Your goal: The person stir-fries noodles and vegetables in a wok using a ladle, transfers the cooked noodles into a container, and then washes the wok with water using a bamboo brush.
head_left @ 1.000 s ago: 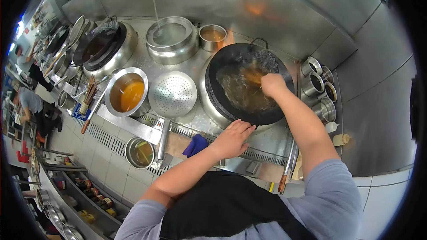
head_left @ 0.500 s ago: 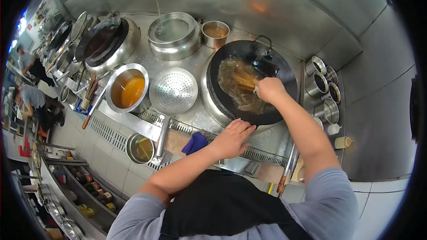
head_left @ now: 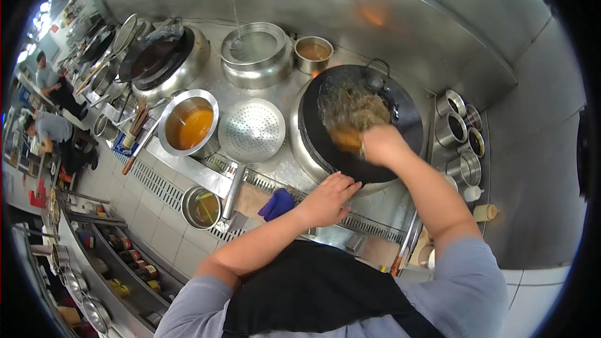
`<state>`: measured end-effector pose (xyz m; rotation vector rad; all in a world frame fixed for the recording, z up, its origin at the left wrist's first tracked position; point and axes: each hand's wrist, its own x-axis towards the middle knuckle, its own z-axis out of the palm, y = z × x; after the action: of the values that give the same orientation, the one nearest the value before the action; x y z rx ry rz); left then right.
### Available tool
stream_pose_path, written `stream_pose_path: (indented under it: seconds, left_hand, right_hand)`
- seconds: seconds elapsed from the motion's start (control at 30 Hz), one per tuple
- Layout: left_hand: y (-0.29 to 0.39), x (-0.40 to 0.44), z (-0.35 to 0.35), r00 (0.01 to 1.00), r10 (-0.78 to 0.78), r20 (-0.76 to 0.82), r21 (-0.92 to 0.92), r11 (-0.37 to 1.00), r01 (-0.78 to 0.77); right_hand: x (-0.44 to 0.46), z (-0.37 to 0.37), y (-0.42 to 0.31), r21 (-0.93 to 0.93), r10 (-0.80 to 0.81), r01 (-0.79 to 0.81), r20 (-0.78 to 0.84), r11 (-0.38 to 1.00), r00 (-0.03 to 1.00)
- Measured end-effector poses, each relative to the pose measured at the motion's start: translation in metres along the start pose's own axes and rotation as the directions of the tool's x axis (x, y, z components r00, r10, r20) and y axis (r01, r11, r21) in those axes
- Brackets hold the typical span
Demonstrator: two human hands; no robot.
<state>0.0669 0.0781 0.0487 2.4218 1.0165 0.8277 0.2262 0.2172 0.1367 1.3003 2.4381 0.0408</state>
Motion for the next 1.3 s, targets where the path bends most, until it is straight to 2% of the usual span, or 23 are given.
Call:
stream_pose_path:
  seconds: [0.03, 0.1, 0.17, 0.2, 0.3, 0.33, 0.47, 0.5, 0.57, 0.6, 0.67, 0.7, 0.73, 0.77, 0.83, 0.87, 0.93, 1.03, 1.1, 1.13, 1.17, 1.27, 1.3]
  left_hand:
    - [0.001, -0.001, 0.002, 1.000, 0.002, -0.024, 0.001, 1.000, -0.002]
    - [0.002, -0.008, 0.008, 0.999, -0.014, -0.041, -0.008, 1.000, 0.014]
    - [0.002, -0.004, 0.007, 1.000, -0.015, -0.023, -0.013, 1.000, 0.015]
    - [0.002, -0.002, 0.007, 1.000, -0.007, -0.028, -0.010, 1.000, 0.007]
    - [0.001, -0.004, 0.005, 1.000, -0.005, 0.000, 0.008, 1.000, 0.005]
    - [0.003, -0.003, 0.003, 1.000, -0.004, 0.007, -0.005, 1.000, 0.004]
    - [-0.002, -0.005, 0.007, 1.000, 0.007, -0.020, 0.004, 1.000, -0.007]
    - [-0.001, -0.006, 0.009, 0.999, -0.004, -0.033, 0.012, 1.000, 0.004]
    - [0.001, -0.005, 0.009, 0.999, -0.017, -0.042, 0.021, 1.000, 0.018]
    - [0.001, -0.004, 0.010, 0.999, -0.018, -0.051, 0.015, 1.000, 0.019]
    - [-0.002, -0.002, 0.011, 0.999, -0.017, -0.032, 0.023, 1.000, 0.018]
    - [-0.002, -0.002, 0.012, 1.000, -0.021, -0.013, 0.030, 0.999, 0.021]
    - [-0.001, -0.003, 0.011, 1.000, -0.017, -0.003, 0.023, 1.000, 0.017]
    - [-0.003, -0.002, 0.008, 1.000, -0.027, 0.005, 0.017, 0.999, 0.027]
    - [-0.004, -0.003, 0.006, 1.000, -0.030, 0.009, 0.011, 0.999, 0.030]
    - [-0.006, -0.004, 0.008, 1.000, -0.014, -0.006, 0.007, 1.000, 0.014]
    - [-0.009, -0.005, 0.010, 0.999, -0.008, -0.041, 0.008, 1.000, 0.008]
    - [-0.010, -0.006, 0.010, 0.998, -0.022, -0.067, 0.007, 1.000, 0.022]
    - [-0.006, -0.005, 0.009, 0.999, -0.018, -0.051, 0.006, 1.000, 0.018]
    - [-0.006, -0.005, 0.010, 0.999, -0.013, -0.043, -0.003, 1.000, 0.013]
    - [-0.008, -0.004, 0.009, 1.000, -0.020, -0.010, -0.015, 1.000, 0.020]
    - [-0.011, -0.003, 0.008, 0.999, -0.014, 0.029, -0.031, 0.999, 0.015]
    - [-0.012, -0.004, 0.007, 1.000, -0.009, 0.030, -0.035, 0.999, 0.010]
  right_hand:
    - [-0.015, -0.004, -0.010, -0.049, -0.054, 0.057, 0.051, 0.997, 0.997]
    - [-0.010, -0.001, -0.015, -0.084, -0.007, 0.016, 0.105, 0.996, 0.994]
    - [0.032, 0.016, 0.010, 0.058, 0.120, -0.113, -0.122, 0.992, 0.985]
    - [0.051, 0.020, 0.020, 0.148, 0.193, -0.174, -0.122, 0.974, 0.974]
    - [0.054, 0.021, 0.016, 0.269, 0.271, -0.214, -0.198, 0.939, 0.942]
    - [0.049, 0.030, 0.015, 0.236, 0.216, -0.163, -0.218, 0.958, 0.952]
    - [-0.028, -0.007, 0.005, 0.154, -0.061, 0.073, -0.085, 0.985, 0.995]
    - [-0.034, -0.020, 0.005, 0.144, -0.077, 0.089, -0.090, 0.985, 0.993]
    - [-0.037, -0.040, 0.007, 0.106, -0.085, 0.081, 0.027, 0.991, 0.996]
    - [-0.017, -0.029, 0.012, 0.121, -0.113, 0.122, -0.075, 0.985, 0.991]
    - [0.033, -0.019, 0.009, 0.174, 0.006, 0.029, -0.199, 0.984, 0.980]
    - [0.070, 0.001, 0.011, 0.250, 0.200, -0.141, -0.230, 0.958, 0.952]
    - [0.081, -0.001, 0.007, 0.327, 0.285, -0.213, -0.191, 0.921, 0.939]
    - [0.076, -0.005, -0.001, 0.333, 0.295, -0.222, -0.187, 0.916, 0.937]
    - [0.063, -0.020, -0.011, 0.262, 0.217, -0.173, -0.150, 0.949, 0.964]
    - [0.050, -0.019, -0.013, 0.198, 0.130, -0.107, -0.103, 0.974, 0.986]
    - [-0.001, -0.037, -0.021, 0.128, -0.082, 0.097, -0.120, 0.987, 0.989]
    - [-0.027, -0.054, -0.024, 0.091, -0.110, 0.117, -0.082, 0.989, 0.991]
    - [0.016, -0.040, -0.011, 0.151, -0.019, 0.040, -0.138, 0.988, 0.990]
    - [0.047, -0.015, -0.003, 0.282, 0.136, -0.051, -0.289, 0.958, 0.948]
    - [0.063, -0.008, -0.009, 0.487, 0.388, -0.225, -0.266, 0.844, 0.882]
    - [0.066, 0.005, -0.017, 0.558, 0.443, -0.218, -0.307, 0.801, 0.842]
    - [0.045, -0.006, -0.022, 0.404, 0.257, -0.138, -0.257, 0.904, 0.932]
